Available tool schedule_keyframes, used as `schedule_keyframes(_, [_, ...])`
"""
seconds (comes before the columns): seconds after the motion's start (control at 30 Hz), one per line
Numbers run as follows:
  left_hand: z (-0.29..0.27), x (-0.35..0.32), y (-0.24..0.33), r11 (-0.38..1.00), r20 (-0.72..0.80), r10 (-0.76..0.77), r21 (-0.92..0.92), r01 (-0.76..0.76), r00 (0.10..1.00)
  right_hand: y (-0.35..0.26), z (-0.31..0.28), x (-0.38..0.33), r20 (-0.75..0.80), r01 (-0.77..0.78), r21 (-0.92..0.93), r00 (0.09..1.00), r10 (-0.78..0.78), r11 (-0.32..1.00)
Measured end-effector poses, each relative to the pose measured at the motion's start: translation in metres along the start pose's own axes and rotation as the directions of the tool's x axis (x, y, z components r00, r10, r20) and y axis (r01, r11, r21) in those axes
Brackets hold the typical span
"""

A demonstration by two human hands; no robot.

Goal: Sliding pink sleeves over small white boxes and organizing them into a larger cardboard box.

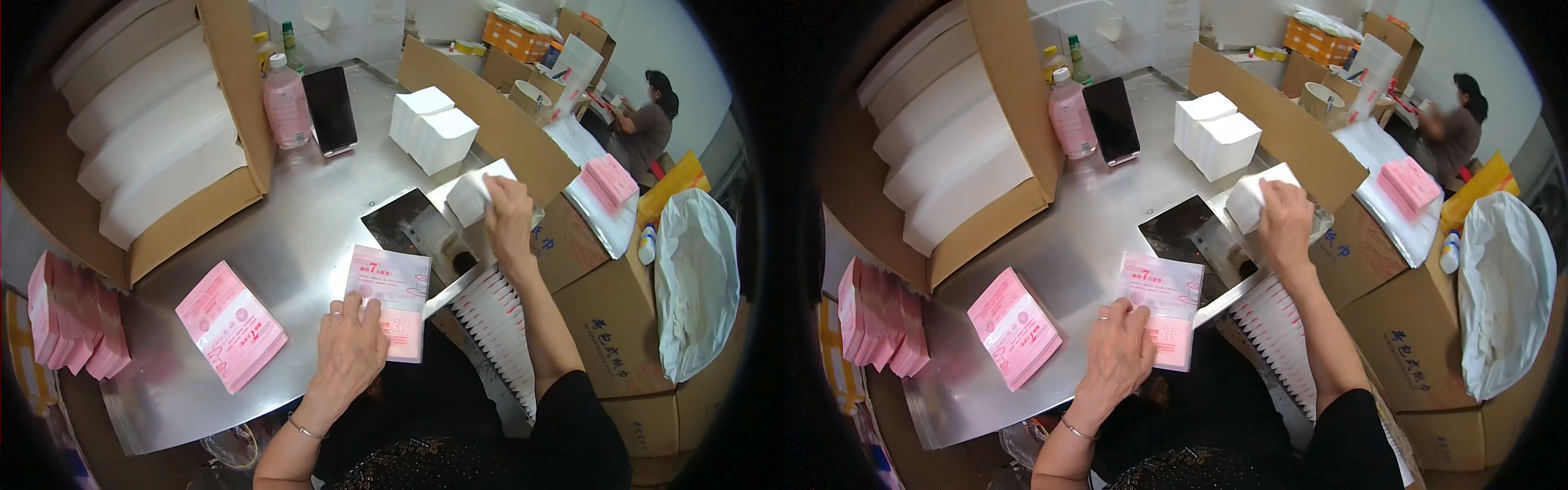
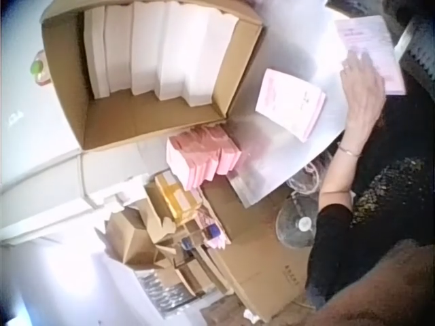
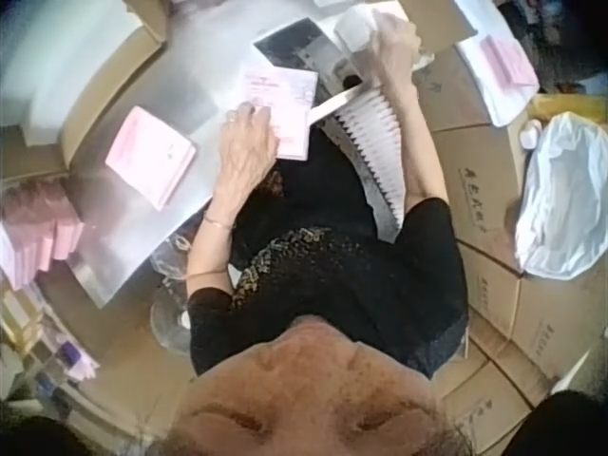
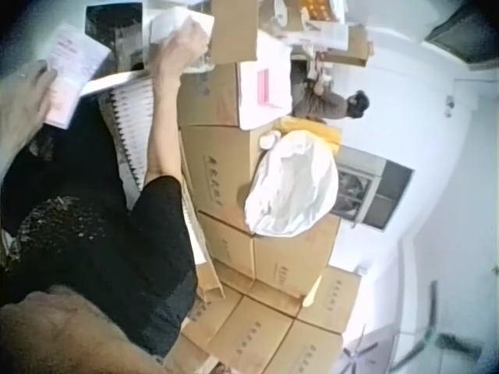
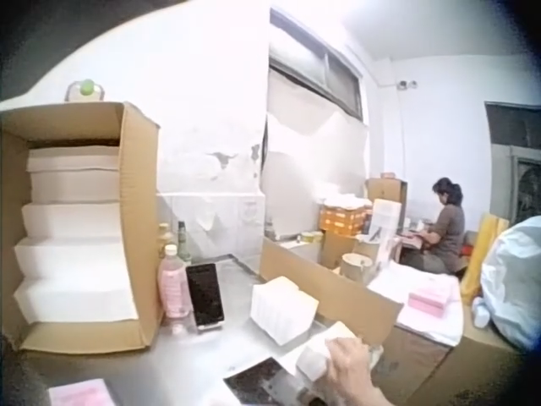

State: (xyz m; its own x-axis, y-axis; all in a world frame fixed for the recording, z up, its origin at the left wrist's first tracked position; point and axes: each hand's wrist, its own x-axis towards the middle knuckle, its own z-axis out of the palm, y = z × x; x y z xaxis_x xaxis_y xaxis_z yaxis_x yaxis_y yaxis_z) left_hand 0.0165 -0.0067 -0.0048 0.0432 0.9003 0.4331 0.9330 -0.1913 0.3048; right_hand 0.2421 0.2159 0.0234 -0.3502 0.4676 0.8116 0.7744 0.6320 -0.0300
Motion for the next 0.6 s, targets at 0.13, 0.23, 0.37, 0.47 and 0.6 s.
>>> schedule_keyframes(0.13, [-0.01, -0.011, -0.006, 0.984, 0.041, -0.144, -0.101, 0.147, 0.989, -0.106, -0.029, -0.044, 0.131, 0.267, 0.491, 0.918, -0.373, 0.829])
schedule_keyframes(0.23, [-0.022, -0.007, -0.015, 0.991, 0.01, -0.124, -0.048, 0.125, 0.992, -0.15, -0.047, -0.074, 0.105, 0.444, 0.587, 0.787, -0.607, 0.677])
schedule_keyframes(0.37, [-0.02, 0.001, 0.007, 0.986, 0.048, -0.127, -0.099, 0.132, 0.991, -0.139, 0.018, -0.051, 0.464, 0.339, 0.365, 0.741, -0.485, 0.867])
schedule_keyframes(0.47, [-0.032, -0.008, 0.002, 0.989, 0.059, -0.148, -0.013, 0.149, 0.987, -0.127, 0.056, -0.039, 0.586, 0.08, 0.31, 0.768, -0.257, 0.947])
schedule_keyframes(0.6, [-0.055, -0.032, 0.0, 0.985, 0.089, -0.143, -0.079, 0.15, 0.986, -0.078, 0.062, -0.039, 0.772, -0.271, 0.126, 0.631, 0.077, 0.954])
